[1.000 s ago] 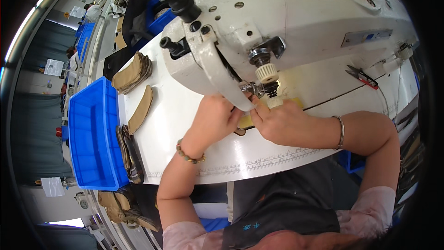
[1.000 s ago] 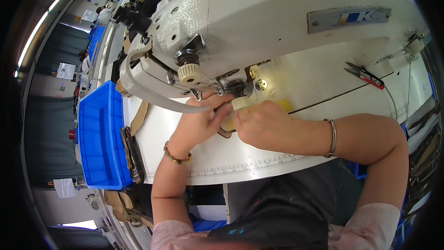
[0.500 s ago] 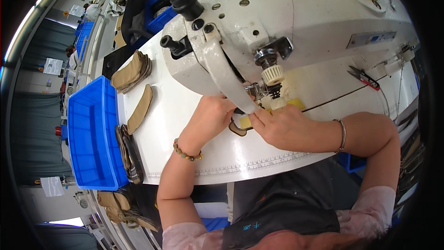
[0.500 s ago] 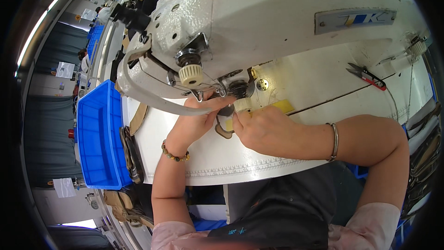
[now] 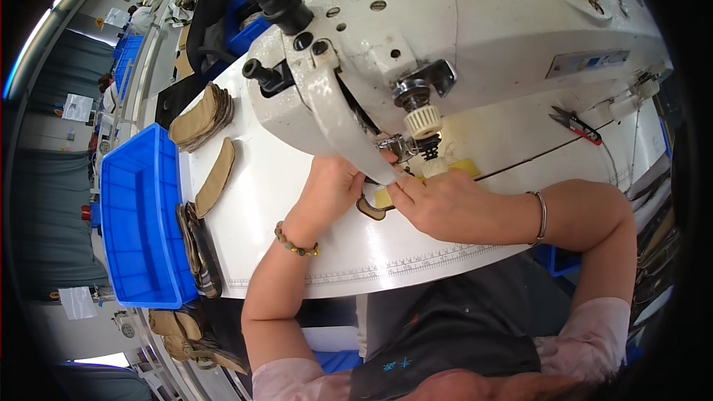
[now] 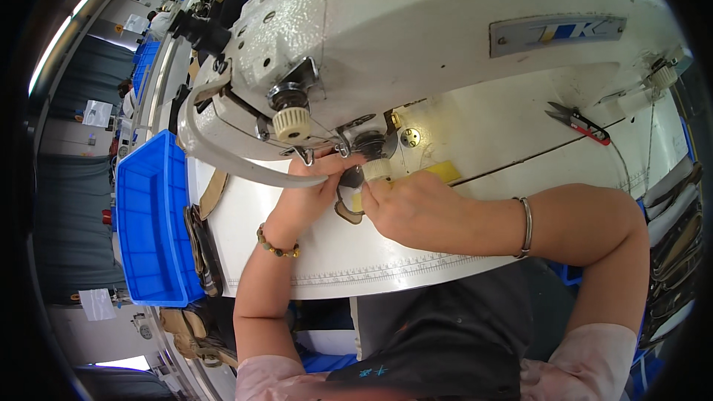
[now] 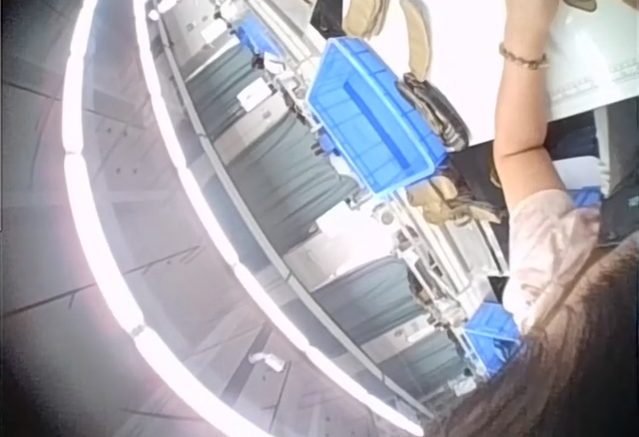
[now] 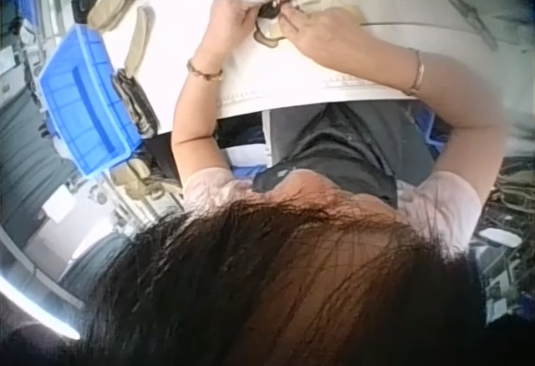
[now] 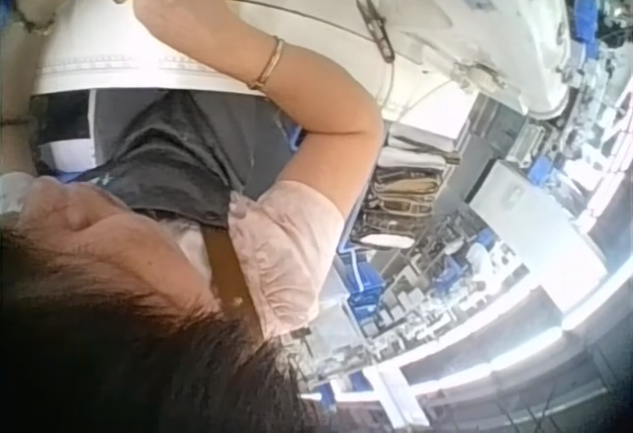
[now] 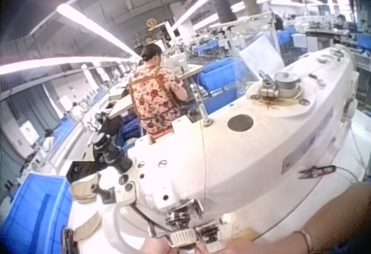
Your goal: Sew lining and components on shoe uppers using an industrial sewing machine.
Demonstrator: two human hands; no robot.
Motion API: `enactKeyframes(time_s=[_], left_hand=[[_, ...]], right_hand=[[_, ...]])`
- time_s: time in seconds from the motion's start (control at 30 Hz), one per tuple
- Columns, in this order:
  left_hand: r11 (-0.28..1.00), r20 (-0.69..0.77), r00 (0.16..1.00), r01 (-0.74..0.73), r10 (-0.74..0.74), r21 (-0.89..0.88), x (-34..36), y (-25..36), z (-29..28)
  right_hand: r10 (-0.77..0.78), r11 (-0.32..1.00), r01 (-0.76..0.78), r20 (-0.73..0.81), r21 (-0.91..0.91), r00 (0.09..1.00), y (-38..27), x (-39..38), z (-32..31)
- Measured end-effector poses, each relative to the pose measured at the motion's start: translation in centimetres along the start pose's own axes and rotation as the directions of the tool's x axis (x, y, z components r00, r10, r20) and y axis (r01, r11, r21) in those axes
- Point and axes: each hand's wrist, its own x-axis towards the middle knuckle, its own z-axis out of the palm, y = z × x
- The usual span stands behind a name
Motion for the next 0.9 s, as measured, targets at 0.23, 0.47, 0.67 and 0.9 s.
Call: enactKeyframes(time_s=[0.23, 0.47, 0.67, 0.9], left_hand=[[0.962, 0.019, 0.994, -0.108, 0.106, 0.25, -0.1, 1.0, -0.2], [0.952, 0.034, 0.998, -0.054, 0.046, 0.301, 0.1, 2.1, -0.4], [0.94, -0.034, 0.999, -0.016, 0.029, 0.342, -0.2, 0.7, 0.6], [0.937, -0.012, 1.0, -0.011, 0.016, 0.348, -0.1, 0.8, 0.6]], right_hand=[[-0.013, 1.0, 0.013, 0.004, -0.009, 1.0, 0.1, 0.0, 0.0], [-0.022, 0.999, 0.022, -0.011, -0.024, 1.0, 0.2, 0.1, 0.5], [-0.003, 0.999, 0.001, -0.068, -0.035, 0.998, 0.7, 0.5, 0.8], [0.014, 0.999, -0.015, -0.026, -0.042, 1.0, 0.8, 0.5, 0.6]])
